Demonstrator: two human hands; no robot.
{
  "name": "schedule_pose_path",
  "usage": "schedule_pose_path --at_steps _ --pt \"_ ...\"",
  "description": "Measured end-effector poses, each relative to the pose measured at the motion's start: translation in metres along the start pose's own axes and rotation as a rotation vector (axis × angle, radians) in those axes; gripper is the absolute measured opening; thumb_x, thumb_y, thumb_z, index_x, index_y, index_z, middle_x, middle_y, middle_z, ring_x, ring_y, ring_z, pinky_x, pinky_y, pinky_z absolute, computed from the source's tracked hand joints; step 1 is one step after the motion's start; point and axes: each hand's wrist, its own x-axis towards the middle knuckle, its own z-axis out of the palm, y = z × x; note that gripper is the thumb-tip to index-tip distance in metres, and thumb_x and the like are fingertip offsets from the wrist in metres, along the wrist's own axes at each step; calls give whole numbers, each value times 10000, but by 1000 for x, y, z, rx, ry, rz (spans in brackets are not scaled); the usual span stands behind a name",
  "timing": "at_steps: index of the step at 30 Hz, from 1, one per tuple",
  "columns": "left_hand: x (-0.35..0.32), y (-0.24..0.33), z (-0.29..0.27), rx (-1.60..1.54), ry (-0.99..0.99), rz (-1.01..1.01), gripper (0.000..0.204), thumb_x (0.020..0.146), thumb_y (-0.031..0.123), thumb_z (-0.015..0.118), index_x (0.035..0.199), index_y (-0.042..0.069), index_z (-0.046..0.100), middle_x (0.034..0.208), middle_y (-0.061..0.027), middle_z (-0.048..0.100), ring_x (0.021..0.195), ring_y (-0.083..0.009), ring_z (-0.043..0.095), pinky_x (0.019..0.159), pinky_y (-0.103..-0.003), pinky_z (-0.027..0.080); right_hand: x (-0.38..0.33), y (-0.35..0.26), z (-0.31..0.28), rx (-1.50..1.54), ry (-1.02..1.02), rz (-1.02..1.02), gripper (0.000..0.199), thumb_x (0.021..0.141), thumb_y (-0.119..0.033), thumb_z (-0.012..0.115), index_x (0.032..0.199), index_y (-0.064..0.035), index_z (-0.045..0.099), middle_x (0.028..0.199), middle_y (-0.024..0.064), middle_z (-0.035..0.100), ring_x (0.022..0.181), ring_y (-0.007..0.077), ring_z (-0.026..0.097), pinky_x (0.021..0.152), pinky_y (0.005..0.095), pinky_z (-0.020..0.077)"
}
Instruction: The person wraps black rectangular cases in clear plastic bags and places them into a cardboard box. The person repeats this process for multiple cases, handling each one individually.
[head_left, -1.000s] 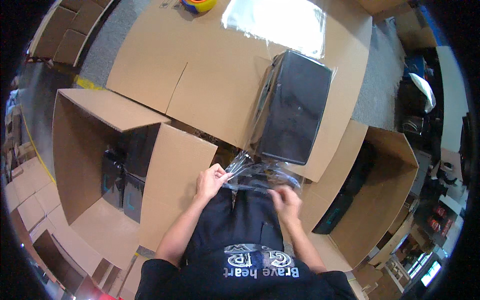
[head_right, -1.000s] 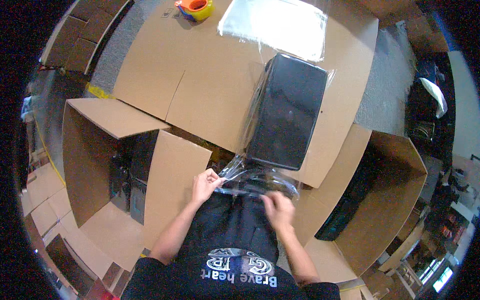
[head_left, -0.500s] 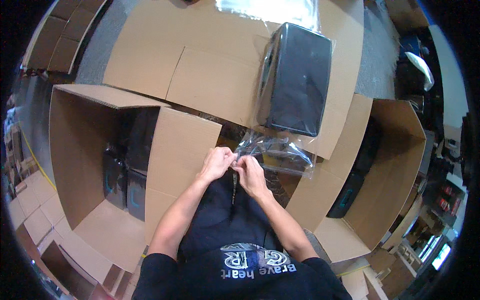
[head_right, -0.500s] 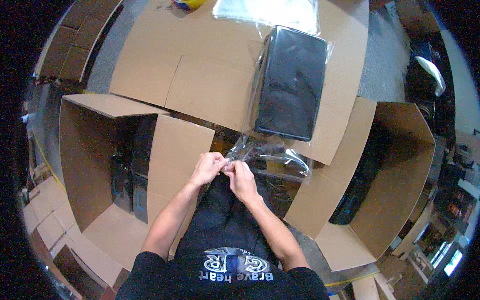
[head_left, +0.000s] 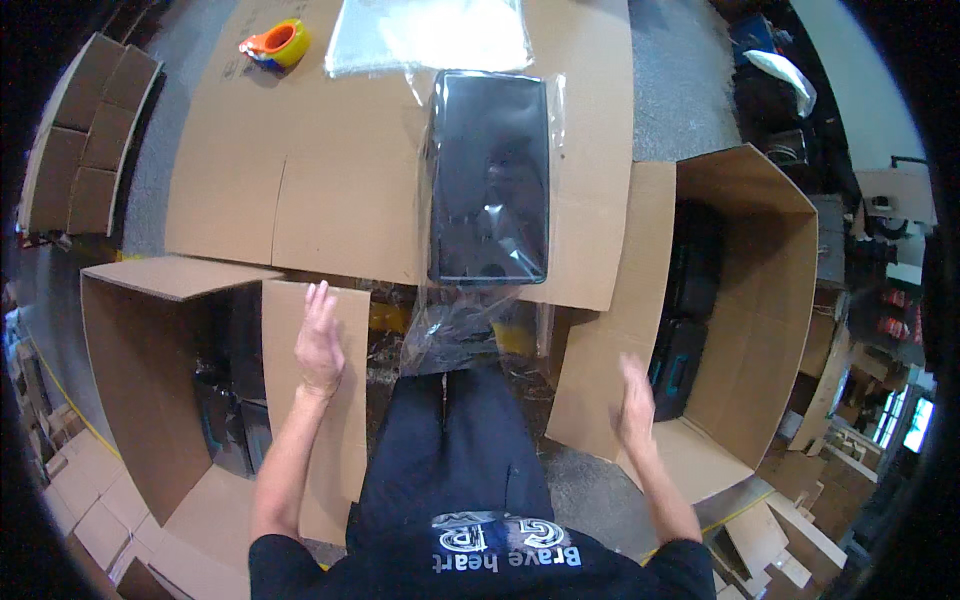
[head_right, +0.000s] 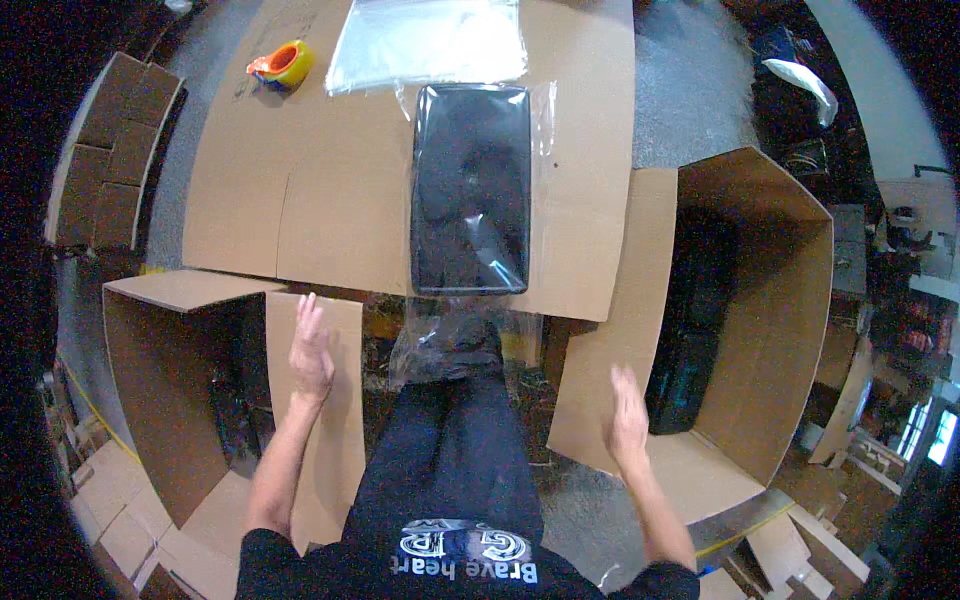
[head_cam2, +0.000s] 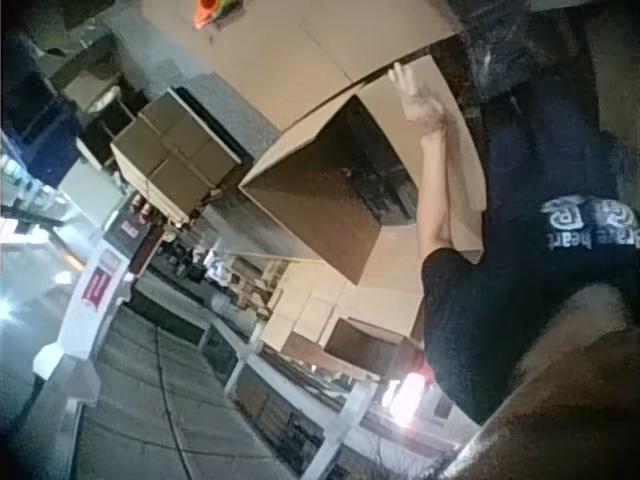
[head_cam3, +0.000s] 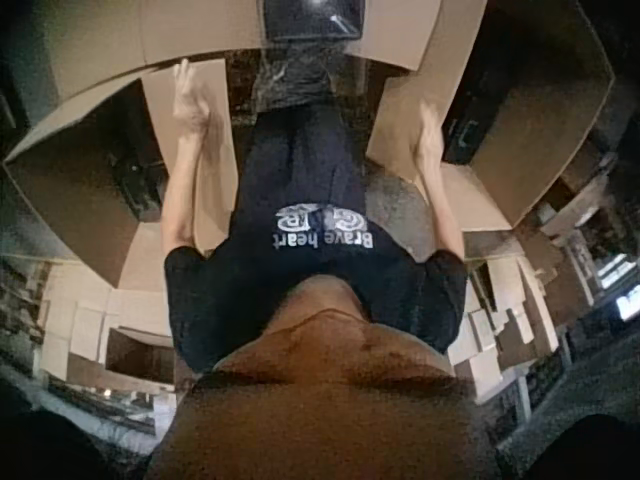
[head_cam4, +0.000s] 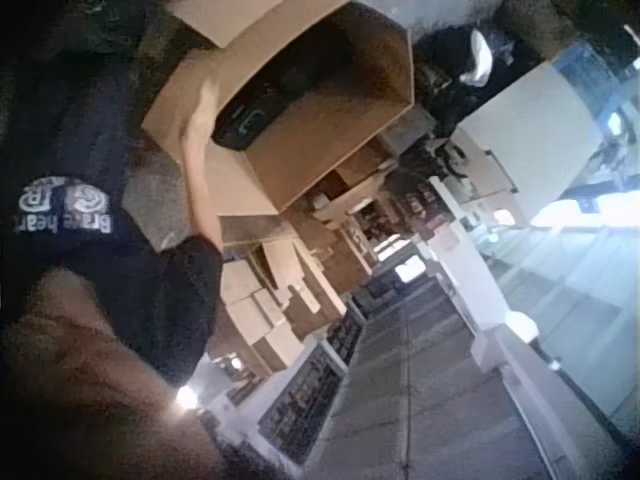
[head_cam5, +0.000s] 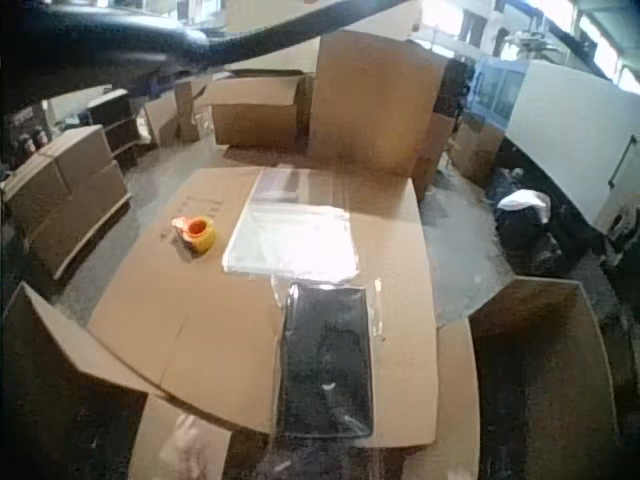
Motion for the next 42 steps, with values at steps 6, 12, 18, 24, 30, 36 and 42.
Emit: schedule_pose_path --at_steps 6,12,18,24,30,36,42 --pt "29 36 38 736 -316 1249 765 859 228 475 1491 331 57 1567 65 -28 1443 -181 10 1172 -445 -28 180 -88 -7 -675 147 -1177 833 757 -314 526 1453 -461 92 1567 -75 65 1433 164 118 1141 490 -67" --pt "44 42 73 510 -779 1056 360 880 280 484 1150 73 600 1314 -69 533 1281 -229 426 1116 -355 242 203 -79 17 -398 -139 -1012 276 826 -230 524 1053 -100 611 1419 55 430 1309 175 392 1081 365 286" --pt "64 1 43 -274 -431 407 166 849 182 615 975 83 657 958 -68 697 888 -214 668 774 -326 535 190 -61 10 594 207 -390 90 831 -3 580 900 -45 621 880 69 688 750 237 642 711 334 498" --pt "59 19 48 -419 -98 319 167 860 222 615 907 81 691 877 -38 709 759 -189 673 682 -327 494 192 -107 18 968 758 -139 241 993 -194 432 853 -22 528 810 125 648 732 205 612 741 339 489" --pt "64 48 62 -565 186 -29 315 937 275 523 717 53 557 645 -47 633 556 -212 608 531 -313 476 216 -114 38 1154 881 192 285 1019 -285 367 887 -47 452 674 42 517 576 112 534 547 247 457" --pt "72 63 95 -507 -3 -749 437 979 387 440 714 49 520 527 -60 525 497 -161 567 496 -298 434 255 -102 52 719 614 353 251 986 -183 422 791 -44 496 614 76 463 503 157 468 492 293 396" --pt "74 64 142 -623 -110 -972 297 937 311 553 774 67 505 573 -15 511 541 -128 499 541 -281 419 270 -87 82 760 104 363 162 954 -170 457 888 -24 475 658 190 499 606 347 545 585 410 425"
